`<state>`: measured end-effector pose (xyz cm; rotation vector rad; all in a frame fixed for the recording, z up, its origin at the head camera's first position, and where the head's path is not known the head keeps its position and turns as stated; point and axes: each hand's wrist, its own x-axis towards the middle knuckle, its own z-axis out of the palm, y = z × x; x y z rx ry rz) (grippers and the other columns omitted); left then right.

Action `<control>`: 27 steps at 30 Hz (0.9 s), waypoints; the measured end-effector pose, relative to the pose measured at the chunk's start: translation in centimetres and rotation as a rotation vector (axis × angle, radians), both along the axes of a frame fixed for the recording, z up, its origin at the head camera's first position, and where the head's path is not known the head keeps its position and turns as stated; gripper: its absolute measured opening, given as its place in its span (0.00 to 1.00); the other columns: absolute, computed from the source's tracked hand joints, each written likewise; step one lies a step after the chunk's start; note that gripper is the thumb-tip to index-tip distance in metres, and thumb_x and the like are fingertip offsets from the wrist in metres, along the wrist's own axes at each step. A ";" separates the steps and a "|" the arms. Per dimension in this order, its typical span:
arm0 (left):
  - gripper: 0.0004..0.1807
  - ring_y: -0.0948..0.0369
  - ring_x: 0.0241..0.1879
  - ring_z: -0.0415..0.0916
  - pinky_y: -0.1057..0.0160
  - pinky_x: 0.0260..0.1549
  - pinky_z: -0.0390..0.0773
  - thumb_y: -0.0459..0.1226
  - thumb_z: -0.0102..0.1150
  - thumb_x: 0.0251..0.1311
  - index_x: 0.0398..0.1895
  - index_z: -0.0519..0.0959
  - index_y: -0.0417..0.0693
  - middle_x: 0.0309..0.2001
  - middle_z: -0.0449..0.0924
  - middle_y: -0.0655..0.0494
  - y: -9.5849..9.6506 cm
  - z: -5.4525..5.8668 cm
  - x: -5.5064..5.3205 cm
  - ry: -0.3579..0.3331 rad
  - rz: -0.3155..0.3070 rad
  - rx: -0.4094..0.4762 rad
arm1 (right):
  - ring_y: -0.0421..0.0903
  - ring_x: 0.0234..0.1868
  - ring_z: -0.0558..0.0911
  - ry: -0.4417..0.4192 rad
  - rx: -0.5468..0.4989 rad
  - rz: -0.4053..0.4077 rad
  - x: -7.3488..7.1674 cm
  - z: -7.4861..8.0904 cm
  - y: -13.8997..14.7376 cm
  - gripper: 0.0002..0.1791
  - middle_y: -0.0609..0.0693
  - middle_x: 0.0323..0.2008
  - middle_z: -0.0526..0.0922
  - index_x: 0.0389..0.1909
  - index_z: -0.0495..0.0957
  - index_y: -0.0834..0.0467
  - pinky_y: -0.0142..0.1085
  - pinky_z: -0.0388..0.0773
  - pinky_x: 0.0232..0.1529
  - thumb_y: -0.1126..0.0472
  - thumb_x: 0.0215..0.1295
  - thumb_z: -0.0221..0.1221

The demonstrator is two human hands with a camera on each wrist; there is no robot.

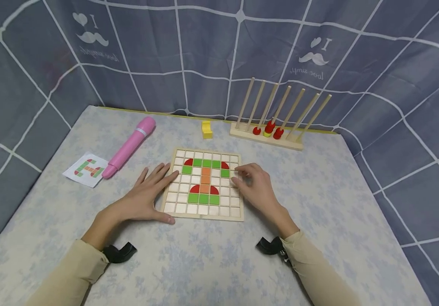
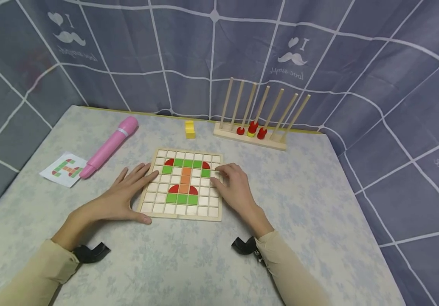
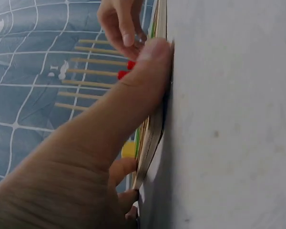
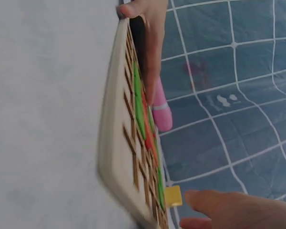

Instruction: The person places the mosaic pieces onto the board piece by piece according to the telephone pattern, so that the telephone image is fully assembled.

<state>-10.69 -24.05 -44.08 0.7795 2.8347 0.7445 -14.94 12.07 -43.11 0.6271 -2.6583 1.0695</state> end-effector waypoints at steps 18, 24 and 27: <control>0.62 0.38 0.83 0.45 0.39 0.81 0.49 0.63 0.73 0.55 0.81 0.59 0.34 0.82 0.51 0.30 6.3 0.4 1.5 0.070 0.172 0.019 | 0.51 0.58 0.78 -0.033 0.171 0.128 3.9 0.4 -0.1 0.28 0.53 0.56 0.82 0.62 0.83 0.61 0.50 0.80 0.58 0.52 0.65 0.74; 0.63 0.39 0.85 0.40 0.40 0.82 0.46 0.65 0.72 0.56 0.83 0.56 0.36 0.83 0.45 0.32 7.8 -0.1 1.1 0.065 0.199 0.025 | 0.52 0.57 0.79 0.005 0.200 0.109 3.9 0.5 0.4 0.26 0.54 0.56 0.83 0.60 0.84 0.62 0.50 0.81 0.57 0.53 0.66 0.74; 0.62 0.40 0.85 0.38 0.38 0.82 0.44 0.66 0.70 0.58 0.84 0.55 0.38 0.84 0.43 0.33 7.6 -0.3 1.3 0.063 0.191 0.020 | 0.51 0.58 0.79 0.001 0.224 0.133 4.2 0.6 0.6 0.27 0.54 0.58 0.82 0.61 0.84 0.62 0.49 0.81 0.58 0.52 0.66 0.73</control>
